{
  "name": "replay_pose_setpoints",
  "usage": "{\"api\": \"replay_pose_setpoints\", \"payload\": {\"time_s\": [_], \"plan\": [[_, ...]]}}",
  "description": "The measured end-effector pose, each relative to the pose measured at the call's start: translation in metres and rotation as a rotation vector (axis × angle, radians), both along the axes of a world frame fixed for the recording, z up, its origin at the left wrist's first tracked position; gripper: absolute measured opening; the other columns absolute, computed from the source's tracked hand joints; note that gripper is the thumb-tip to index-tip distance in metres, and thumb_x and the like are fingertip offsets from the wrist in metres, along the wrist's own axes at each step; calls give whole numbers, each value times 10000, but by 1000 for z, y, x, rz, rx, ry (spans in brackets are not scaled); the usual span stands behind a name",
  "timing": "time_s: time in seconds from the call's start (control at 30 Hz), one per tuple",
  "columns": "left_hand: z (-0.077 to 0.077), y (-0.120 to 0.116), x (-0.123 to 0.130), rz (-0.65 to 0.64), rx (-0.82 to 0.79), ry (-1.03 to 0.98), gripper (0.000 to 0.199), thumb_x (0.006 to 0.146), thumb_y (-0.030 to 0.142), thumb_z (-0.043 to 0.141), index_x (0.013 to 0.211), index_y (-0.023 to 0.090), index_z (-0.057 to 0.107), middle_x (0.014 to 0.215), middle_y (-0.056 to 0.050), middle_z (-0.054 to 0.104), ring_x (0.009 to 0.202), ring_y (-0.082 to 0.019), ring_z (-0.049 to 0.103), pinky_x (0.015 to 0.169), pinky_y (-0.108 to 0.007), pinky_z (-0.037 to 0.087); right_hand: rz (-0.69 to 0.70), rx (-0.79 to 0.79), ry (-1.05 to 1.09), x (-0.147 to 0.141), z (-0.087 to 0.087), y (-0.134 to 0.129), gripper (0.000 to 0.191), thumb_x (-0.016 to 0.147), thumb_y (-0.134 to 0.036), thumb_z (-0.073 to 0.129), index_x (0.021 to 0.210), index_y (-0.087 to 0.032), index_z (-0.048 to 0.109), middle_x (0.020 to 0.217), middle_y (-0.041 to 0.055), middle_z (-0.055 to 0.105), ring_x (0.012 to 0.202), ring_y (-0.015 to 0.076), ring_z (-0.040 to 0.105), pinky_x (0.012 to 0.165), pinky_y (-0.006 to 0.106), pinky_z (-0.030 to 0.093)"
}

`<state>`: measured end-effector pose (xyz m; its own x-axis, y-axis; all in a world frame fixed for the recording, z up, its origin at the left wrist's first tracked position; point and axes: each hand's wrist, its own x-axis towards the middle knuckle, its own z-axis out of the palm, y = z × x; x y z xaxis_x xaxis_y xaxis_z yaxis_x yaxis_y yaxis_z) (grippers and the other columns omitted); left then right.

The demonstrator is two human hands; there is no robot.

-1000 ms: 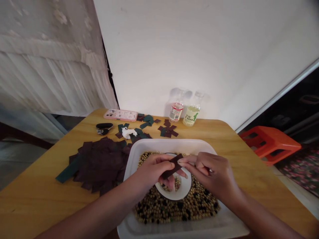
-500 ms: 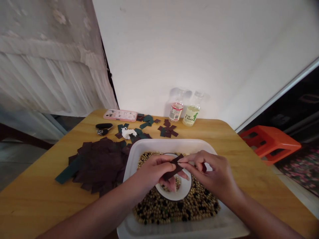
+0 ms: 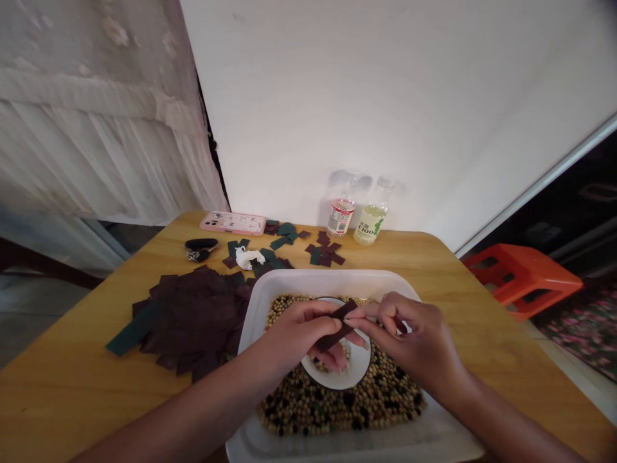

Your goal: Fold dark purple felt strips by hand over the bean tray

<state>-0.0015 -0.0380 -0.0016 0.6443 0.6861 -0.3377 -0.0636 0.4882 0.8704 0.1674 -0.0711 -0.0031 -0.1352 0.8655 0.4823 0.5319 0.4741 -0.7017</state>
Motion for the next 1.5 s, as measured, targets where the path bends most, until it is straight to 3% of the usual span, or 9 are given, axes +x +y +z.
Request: {"api": "replay_pose_setpoints", "payload": {"time_s": [0.2,0.4,0.7,1.23,1.5], "plan": [[-1,1,0,1,7,13,187,664,252,540,787,138,623,734,-45,682,460,-78,566,437,-183,434,-32,81,-2,1,-1,0,436,752,-167,620,518,-209,254,491,-40,488,723,187,679,497,184,476],[-3,1,1,4,1,-1,193,624,269,576,760,138,616,693,-42,672,512,-119,612,431,-187,440,31,171,-82,0,0,0,417,759,-131,606,514,-204,277,482,-48,464,676,160,673,476,176,465],[-4,2,0,-9,-18,-45,221,634,274,583,805,140,621,739,-56,688,519,-118,623,449,-186,455,-2,151,-79,0,0,1,417,752,-142,610,507,-206,279,466,-58,394,661,170,674,449,169,456],[-6,3,0,-12,-27,-41,293,622,264,571,870,122,632,777,-88,692,507,-115,613,433,-184,450,32,87,-87,1,-2,2,337,768,-148,589,553,-212,338,553,-23,542,744,175,668,507,202,467],[-7,3,1,-4,-19,-30,289,624,257,564,869,118,631,746,-82,695,487,-111,608,431,-186,449,37,95,-100,1,-2,2,345,769,-149,590,548,-212,334,538,-26,529,742,177,667,506,205,468]]}}
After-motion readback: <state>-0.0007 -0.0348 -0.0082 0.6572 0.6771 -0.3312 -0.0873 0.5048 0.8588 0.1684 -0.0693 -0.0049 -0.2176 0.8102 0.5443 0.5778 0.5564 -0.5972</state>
